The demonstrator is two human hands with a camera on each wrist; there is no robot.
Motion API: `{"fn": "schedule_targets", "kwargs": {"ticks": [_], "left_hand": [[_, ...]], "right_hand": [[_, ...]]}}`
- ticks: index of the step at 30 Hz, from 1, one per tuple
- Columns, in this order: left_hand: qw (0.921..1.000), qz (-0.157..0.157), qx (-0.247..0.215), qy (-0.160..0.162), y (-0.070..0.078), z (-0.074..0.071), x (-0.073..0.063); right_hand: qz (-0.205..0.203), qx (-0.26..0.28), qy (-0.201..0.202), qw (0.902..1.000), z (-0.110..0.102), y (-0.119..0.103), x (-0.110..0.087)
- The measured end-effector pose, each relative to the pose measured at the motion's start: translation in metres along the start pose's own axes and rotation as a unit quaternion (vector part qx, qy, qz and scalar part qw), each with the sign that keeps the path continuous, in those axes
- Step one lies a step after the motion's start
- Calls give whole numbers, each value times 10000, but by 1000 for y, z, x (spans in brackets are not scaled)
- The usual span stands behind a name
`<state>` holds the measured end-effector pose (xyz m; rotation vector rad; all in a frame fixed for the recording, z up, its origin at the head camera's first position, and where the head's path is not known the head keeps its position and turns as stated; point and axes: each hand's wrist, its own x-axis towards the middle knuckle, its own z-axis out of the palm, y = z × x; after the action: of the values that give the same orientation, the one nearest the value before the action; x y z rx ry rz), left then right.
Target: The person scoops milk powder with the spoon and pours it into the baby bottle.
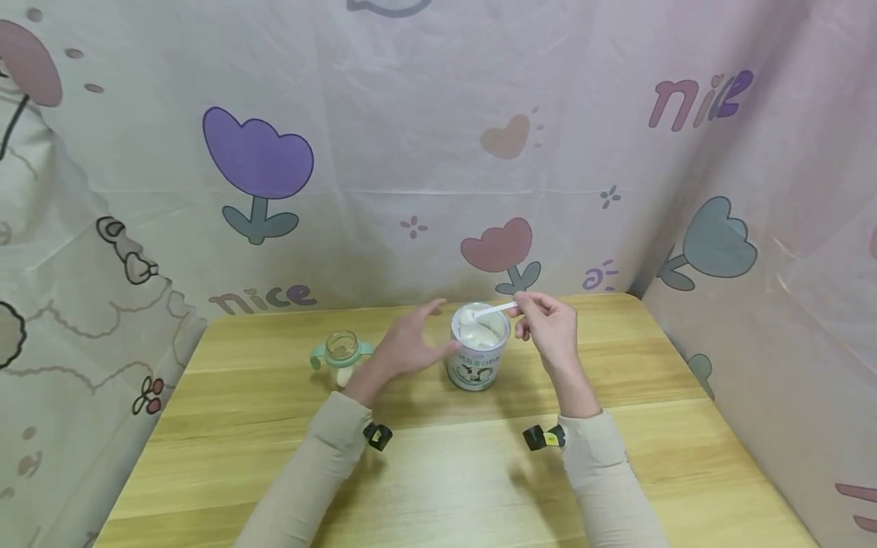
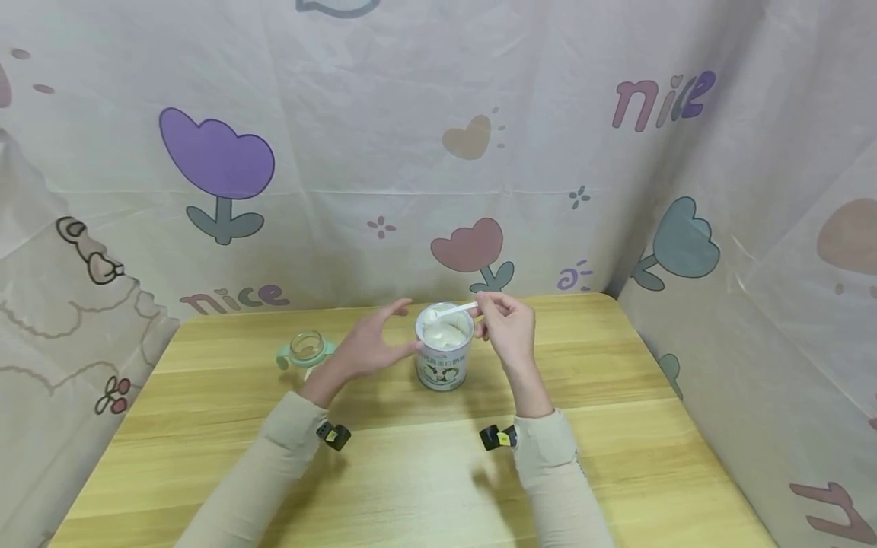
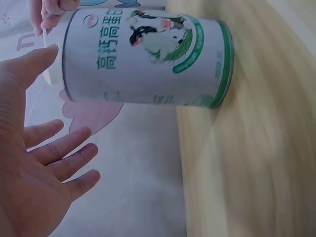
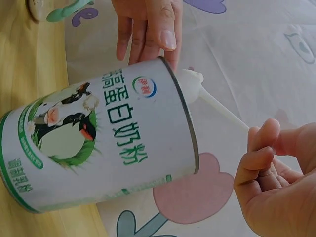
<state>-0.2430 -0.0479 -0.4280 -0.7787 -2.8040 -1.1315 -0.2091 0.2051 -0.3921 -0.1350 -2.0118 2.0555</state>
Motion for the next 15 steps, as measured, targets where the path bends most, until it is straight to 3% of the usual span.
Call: {"fn": "schedule_targets", "kwargs": {"ticks": [6,15], "left_hand": [[9995,44,11,321,-8,-15,-7],[9977,-138,66,658,-16,-40,-26]], "right_hand": [[-77,83,-131,9998,12,-5,-1],[-97,277,-350,9990,31,-7,-2]]}}
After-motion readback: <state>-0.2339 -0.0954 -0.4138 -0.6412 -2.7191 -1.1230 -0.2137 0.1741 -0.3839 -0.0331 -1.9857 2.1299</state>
